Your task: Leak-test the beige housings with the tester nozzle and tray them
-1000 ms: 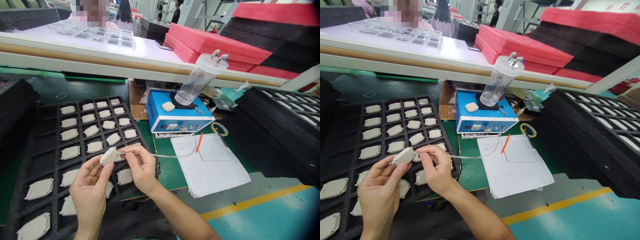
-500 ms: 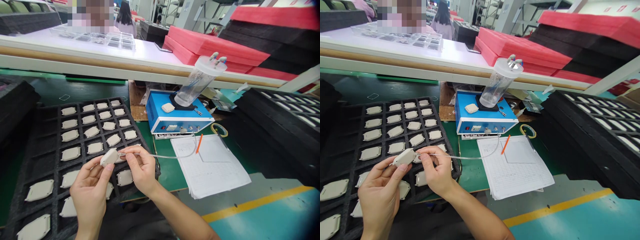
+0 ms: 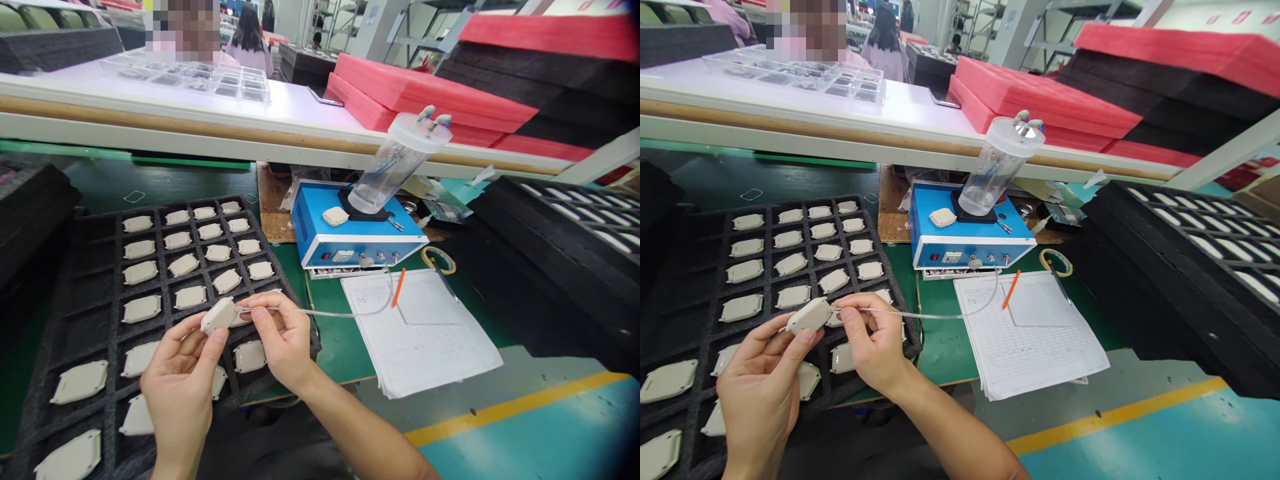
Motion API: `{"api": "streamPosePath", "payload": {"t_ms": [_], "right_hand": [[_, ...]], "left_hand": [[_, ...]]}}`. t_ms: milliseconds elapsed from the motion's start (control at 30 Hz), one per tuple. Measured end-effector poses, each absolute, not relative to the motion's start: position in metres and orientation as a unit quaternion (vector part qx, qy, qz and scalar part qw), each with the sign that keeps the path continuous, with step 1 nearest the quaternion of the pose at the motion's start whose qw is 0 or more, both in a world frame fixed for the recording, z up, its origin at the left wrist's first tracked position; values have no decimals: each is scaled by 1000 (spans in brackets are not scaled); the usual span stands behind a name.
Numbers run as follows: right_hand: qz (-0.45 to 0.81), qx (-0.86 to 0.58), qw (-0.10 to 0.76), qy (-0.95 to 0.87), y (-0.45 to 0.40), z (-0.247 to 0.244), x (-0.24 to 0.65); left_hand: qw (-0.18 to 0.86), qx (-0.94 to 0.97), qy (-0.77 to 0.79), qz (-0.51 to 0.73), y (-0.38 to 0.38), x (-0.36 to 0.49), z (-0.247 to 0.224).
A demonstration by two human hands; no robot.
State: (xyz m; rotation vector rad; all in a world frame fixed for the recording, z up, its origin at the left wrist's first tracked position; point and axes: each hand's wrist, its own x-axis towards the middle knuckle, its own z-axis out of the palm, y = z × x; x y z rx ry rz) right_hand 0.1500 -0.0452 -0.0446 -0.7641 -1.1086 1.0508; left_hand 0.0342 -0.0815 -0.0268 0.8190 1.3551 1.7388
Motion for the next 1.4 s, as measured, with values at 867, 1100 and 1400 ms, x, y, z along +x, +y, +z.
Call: {"api": "streamPosePath", "payload": {"t_ms": [867,1100,1400], "right_hand": [[463,-336,659,-489,-46,-45,150],[464,-339,657,-489,-46,-45,150],[459,-335,664,-486,-45,-45,149]], "left_hand": [[385,328,536,676,-83,33,-29],[391,324,528,681,-83,34,-27],[404,311,519,686,-81,34,-28]]}}
